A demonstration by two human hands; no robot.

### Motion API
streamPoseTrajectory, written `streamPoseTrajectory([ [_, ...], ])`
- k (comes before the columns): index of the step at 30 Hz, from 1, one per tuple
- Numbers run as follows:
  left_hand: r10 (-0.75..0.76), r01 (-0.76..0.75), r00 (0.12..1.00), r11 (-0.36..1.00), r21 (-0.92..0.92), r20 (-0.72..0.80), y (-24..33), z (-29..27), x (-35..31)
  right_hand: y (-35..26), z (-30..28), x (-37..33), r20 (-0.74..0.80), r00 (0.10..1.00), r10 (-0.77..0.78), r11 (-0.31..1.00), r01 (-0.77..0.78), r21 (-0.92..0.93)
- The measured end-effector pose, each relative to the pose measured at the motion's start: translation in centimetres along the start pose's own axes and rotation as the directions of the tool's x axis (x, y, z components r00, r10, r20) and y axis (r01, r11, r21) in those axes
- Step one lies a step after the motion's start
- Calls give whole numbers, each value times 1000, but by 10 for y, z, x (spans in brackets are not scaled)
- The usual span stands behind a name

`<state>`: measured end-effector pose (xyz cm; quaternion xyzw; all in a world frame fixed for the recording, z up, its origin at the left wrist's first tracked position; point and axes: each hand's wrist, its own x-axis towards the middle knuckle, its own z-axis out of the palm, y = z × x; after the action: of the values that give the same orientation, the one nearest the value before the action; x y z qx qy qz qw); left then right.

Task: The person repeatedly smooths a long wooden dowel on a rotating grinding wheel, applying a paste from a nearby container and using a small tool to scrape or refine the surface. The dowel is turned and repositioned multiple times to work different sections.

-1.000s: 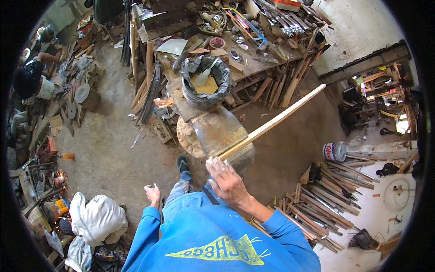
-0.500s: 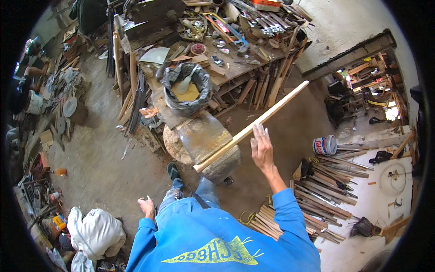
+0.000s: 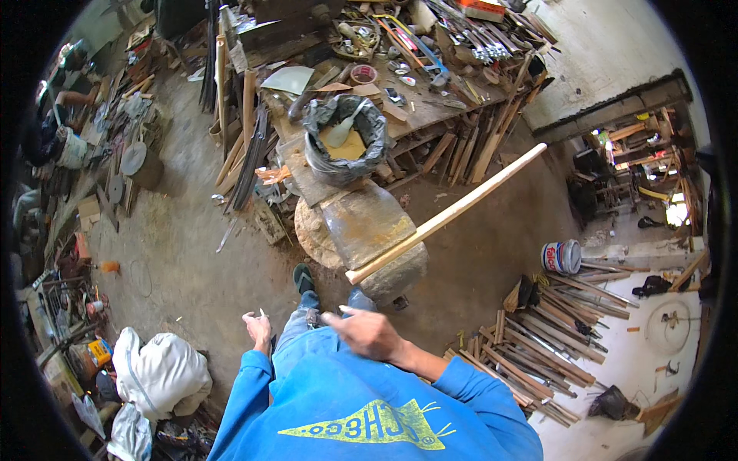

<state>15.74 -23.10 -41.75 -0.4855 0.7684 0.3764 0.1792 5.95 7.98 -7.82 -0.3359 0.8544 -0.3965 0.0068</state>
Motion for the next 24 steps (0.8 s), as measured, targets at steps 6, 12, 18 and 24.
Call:
streamPoseTrajectory([
  [6, -27, 34, 994, 997, 71, -102, -14, -6, -9, 6, -8, -9, -47, 961, 272, 903, -272, -333],
  [12, -129, 138, 985, 987, 78, -116, -44, -10, -17, 37, -60, -5, -285, 849, 444, 691, -527, -495],
  [18, -198, 199, 980, 980, 21, -33, -43, -7, -12, 47, -58, -26, 4, 960, 278, 815, -234, -530],
  [24, -18, 26, 997, 996, 90, -79, -19, -14, -9, 93, -103, -12, -444, 815, 372, 660, -569, -490],
])
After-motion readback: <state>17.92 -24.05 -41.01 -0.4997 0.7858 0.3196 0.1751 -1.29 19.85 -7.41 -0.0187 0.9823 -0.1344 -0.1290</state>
